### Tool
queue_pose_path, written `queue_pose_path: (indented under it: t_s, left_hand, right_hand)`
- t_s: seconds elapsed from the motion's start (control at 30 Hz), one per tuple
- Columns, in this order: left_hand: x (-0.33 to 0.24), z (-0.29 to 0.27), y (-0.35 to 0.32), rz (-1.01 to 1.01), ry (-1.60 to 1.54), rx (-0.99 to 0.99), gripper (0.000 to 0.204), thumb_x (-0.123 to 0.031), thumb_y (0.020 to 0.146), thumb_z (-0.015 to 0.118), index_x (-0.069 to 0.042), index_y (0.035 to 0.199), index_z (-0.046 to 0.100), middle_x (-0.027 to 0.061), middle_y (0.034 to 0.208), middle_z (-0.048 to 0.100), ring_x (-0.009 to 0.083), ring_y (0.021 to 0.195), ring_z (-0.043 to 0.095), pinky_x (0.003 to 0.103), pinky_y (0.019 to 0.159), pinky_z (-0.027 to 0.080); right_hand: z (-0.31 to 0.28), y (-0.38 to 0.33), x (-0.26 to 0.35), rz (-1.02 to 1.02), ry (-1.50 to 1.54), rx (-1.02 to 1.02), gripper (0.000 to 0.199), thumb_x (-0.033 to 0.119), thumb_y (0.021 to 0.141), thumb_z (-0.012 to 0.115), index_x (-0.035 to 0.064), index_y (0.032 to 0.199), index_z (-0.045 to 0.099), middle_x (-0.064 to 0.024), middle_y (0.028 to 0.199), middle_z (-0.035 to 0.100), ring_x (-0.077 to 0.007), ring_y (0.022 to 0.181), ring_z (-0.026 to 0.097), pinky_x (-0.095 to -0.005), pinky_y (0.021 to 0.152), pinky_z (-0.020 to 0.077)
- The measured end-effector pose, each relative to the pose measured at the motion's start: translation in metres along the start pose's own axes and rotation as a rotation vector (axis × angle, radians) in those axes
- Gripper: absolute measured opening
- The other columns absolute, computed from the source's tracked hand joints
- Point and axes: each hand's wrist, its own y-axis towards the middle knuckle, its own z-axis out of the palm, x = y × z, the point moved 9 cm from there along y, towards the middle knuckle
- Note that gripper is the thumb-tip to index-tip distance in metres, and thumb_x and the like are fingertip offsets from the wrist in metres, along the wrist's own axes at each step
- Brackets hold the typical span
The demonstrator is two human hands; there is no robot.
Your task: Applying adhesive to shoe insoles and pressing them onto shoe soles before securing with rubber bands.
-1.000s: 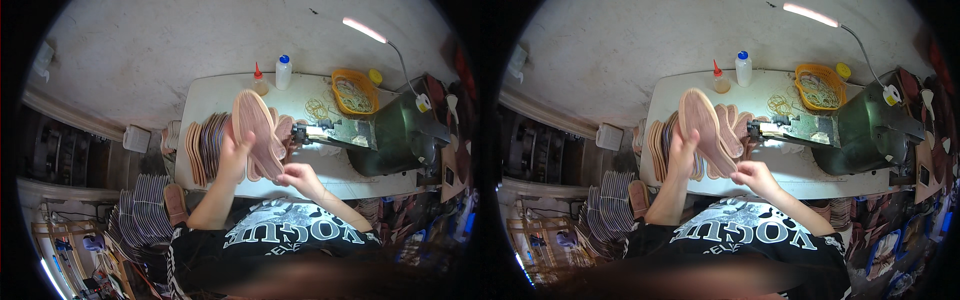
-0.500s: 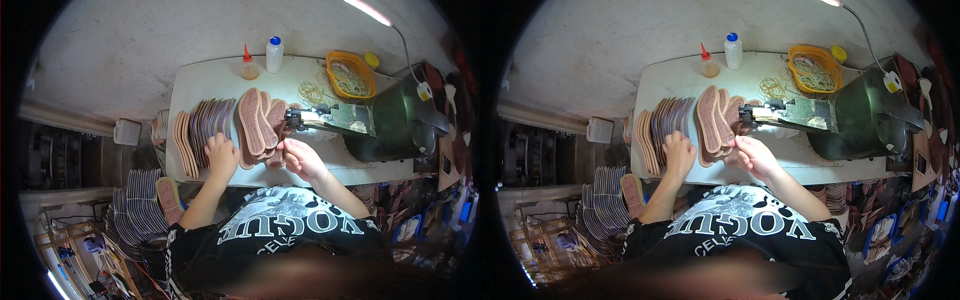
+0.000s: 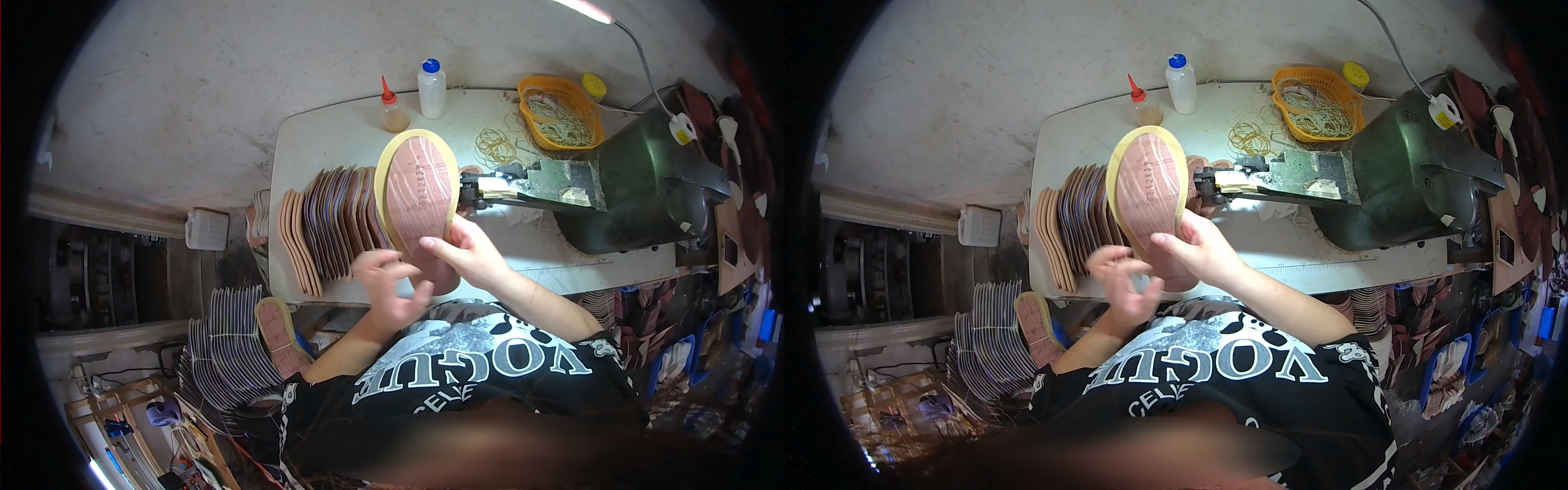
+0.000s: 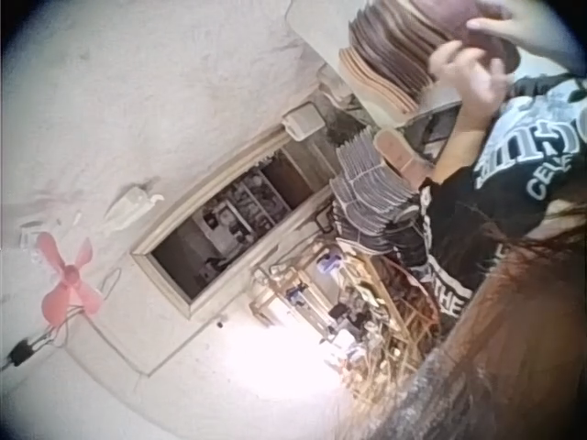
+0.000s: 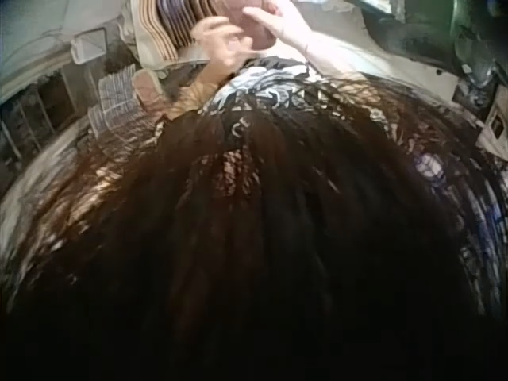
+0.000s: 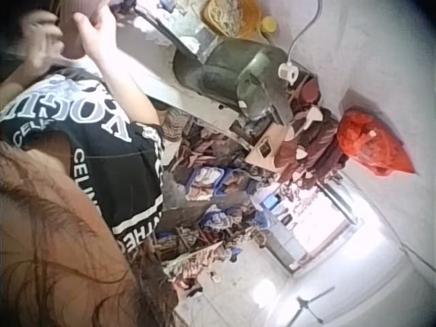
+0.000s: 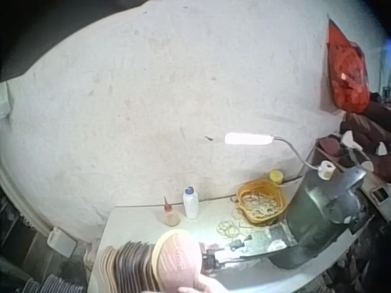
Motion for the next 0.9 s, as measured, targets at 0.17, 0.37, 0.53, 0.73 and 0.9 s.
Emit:
queue_pose_path:
  t_s: [0.17, 0.37, 0.53, 0.73, 0.9]
  left_hand:
    - [0.056, 0.019, 0.028, -0.76, -0.793, -0.029, 0.063, -0.024, 0.082, 0.074, 0.001, 0.129, 0.041, 0.0116, 0.121, 0.054, 0.0216, 0.114, 0.051, 0.036, 0.099, 0.041]
    - [0.043, 0.064, 0.064, -0.813, -1.255, 0.02, 0.038, -0.011, 0.089, 0.065, 0.001, 0.121, 0.049, 0.0099, 0.109, 0.063, 0.0157, 0.095, 0.062, 0.03, 0.085, 0.05]
    - [0.016, 0.096, 0.068, -0.912, -1.286, 0.199, 0.027, -0.009, 0.088, 0.059, 0.002, 0.112, 0.057, 0.0089, 0.1, 0.066, 0.014, 0.089, 0.064, 0.028, 0.079, 0.052]
    - [0.01, 0.107, 0.074, -0.823, -1.172, 0.208, 0.027, -0.011, 0.089, 0.059, 0.002, 0.112, 0.058, 0.0086, 0.099, 0.066, 0.0131, 0.084, 0.063, 0.027, 0.077, 0.051]
    - [0.036, 0.102, 0.07, -0.757, -1.012, 0.16, 0.026, -0.009, 0.088, 0.062, 0.003, 0.111, 0.058, 0.0086, 0.101, 0.066, 0.0129, 0.088, 0.063, 0.026, 0.081, 0.05]
  right_hand:
    - [-0.007, -0.017, 0.005, 0.202, -0.222, 0.163, 0.039, 0.011, 0.084, 0.07, 0.0015, 0.119, 0.055, -0.0026, 0.109, 0.061, -0.0075, 0.096, 0.054, -0.0263, 0.085, 0.045]
    - [-0.028, -0.014, 0.028, 0.068, 0.417, 0.113, 0.036, 0.028, 0.098, 0.049, 0.0026, 0.124, 0.053, -0.0047, 0.113, 0.059, -0.0097, 0.101, 0.055, -0.0248, 0.085, 0.0453]
    - [-0.04, -0.016, 0.016, -0.028, 0.366, 0.213, 0.058, 0.032, 0.085, 0.071, 0.0005, 0.128, 0.049, -0.0067, 0.122, 0.057, -0.0147, 0.109, 0.056, -0.0292, 0.091, 0.0457]
    - [-0.057, -0.012, 0.034, -0.089, 0.24, 0.109, 0.068, 0.027, 0.071, 0.083, 0.0007, 0.125, 0.051, -0.005, 0.111, 0.063, -0.014, 0.097, 0.06, -0.0291, 0.086, 0.0488]
    - [-0.055, -0.021, 0.041, 0.215, -0.084, 0.177, 0.026, 0.024, 0.086, 0.069, -0.0005, 0.094, 0.067, -0.0008, 0.078, 0.065, -0.0072, 0.067, 0.06, -0.0222, 0.062, 0.0511]
